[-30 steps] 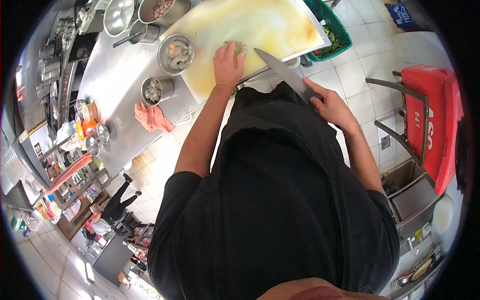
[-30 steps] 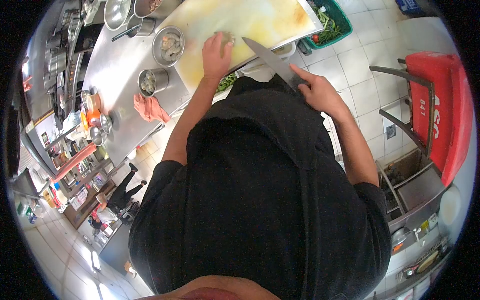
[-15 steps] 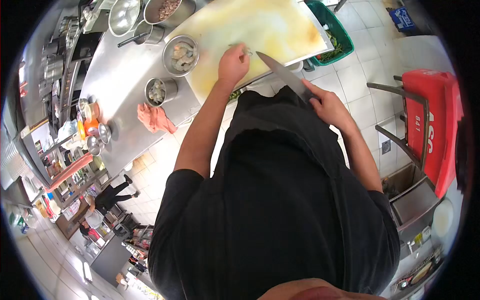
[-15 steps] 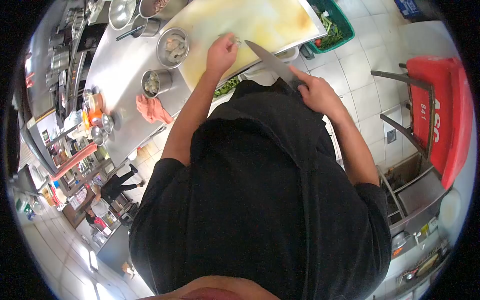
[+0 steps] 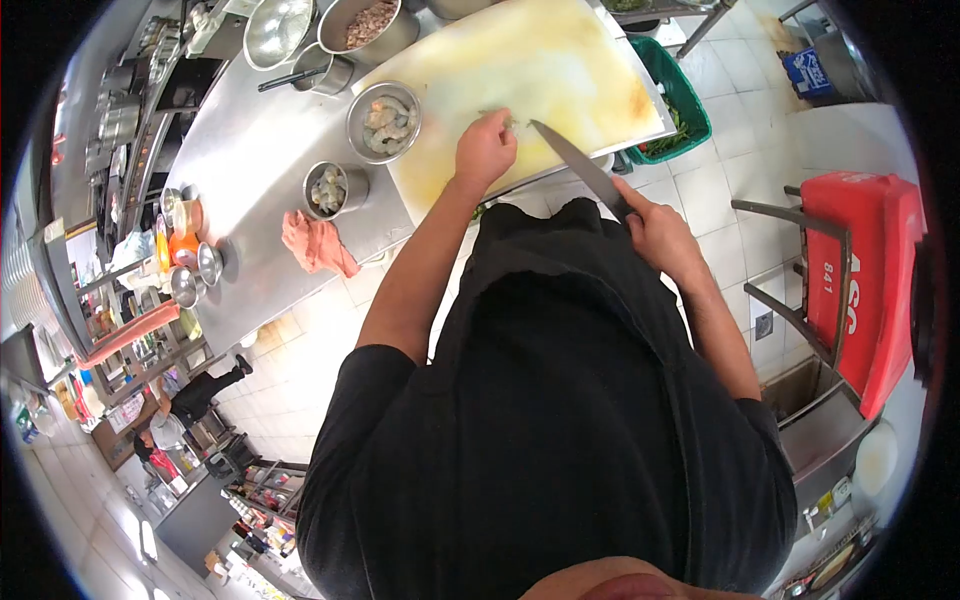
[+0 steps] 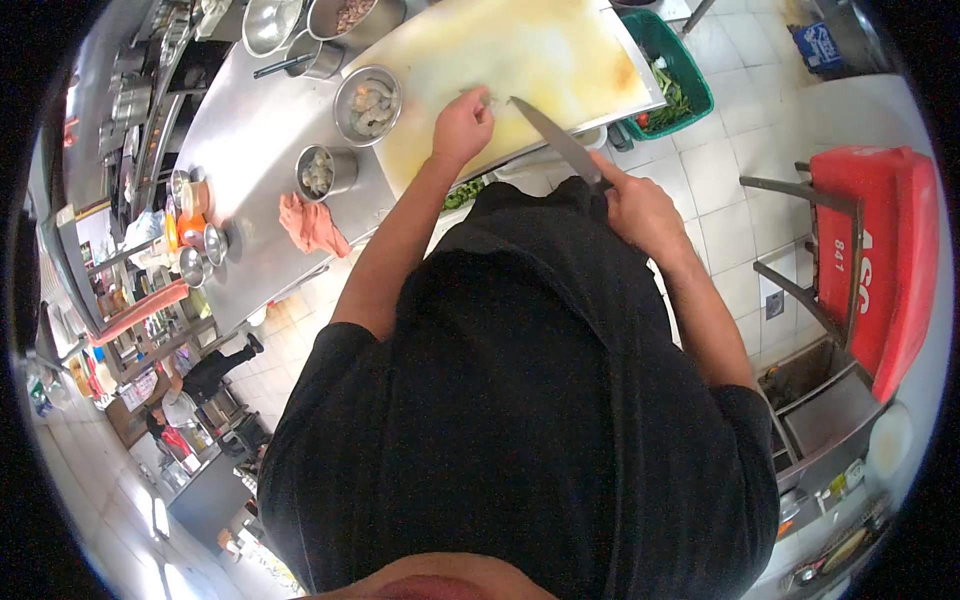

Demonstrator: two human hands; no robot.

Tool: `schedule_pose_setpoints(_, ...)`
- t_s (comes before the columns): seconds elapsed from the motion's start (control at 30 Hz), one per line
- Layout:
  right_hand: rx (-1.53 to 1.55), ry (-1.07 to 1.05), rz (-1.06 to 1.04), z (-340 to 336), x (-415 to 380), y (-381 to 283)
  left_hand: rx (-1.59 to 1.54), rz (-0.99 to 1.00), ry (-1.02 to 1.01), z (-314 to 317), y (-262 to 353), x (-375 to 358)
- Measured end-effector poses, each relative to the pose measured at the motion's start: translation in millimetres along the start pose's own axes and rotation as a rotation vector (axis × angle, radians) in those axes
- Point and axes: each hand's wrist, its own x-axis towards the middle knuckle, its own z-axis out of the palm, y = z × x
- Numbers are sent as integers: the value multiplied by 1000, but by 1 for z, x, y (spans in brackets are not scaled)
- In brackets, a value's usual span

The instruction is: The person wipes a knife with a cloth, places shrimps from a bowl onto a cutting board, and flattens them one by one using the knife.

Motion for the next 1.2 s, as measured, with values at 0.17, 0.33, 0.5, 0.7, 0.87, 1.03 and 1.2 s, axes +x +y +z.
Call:
schedule_pose_setpoints(0.17, -34, 44, 13, 0, -4, -6, -25, -64, 9, -2, -1, -4)
schedule_pose_setpoints(0.33, -67, 149, 59, 2, 5, 4, -137, -125, 61, -2, -7, -8)
schedule_pose_setpoints(0.5, 114, 294, 56, -11, 2, 14, -305, -148, 157, -13, -15, -14)
schedule_pose_setpoints(0.7, 481, 236, 151, -10, 3, 3, -310, -124, 248, -53, -17, -28)
schedule_pose_setpoints(0.87, 882, 174, 105, 9, 22, 7, -115, -79, 284, -72, -46, -58)
schedule_pose_setpoints(1.03, 1040, 30, 258, 28, 55, 28, 23, -114, 206, -81, -67, -82)
schedule_pose_setpoints(1.2, 1015, -57, 339, 21, 24, 72, 71, 40, 383, -106, -77, -82)
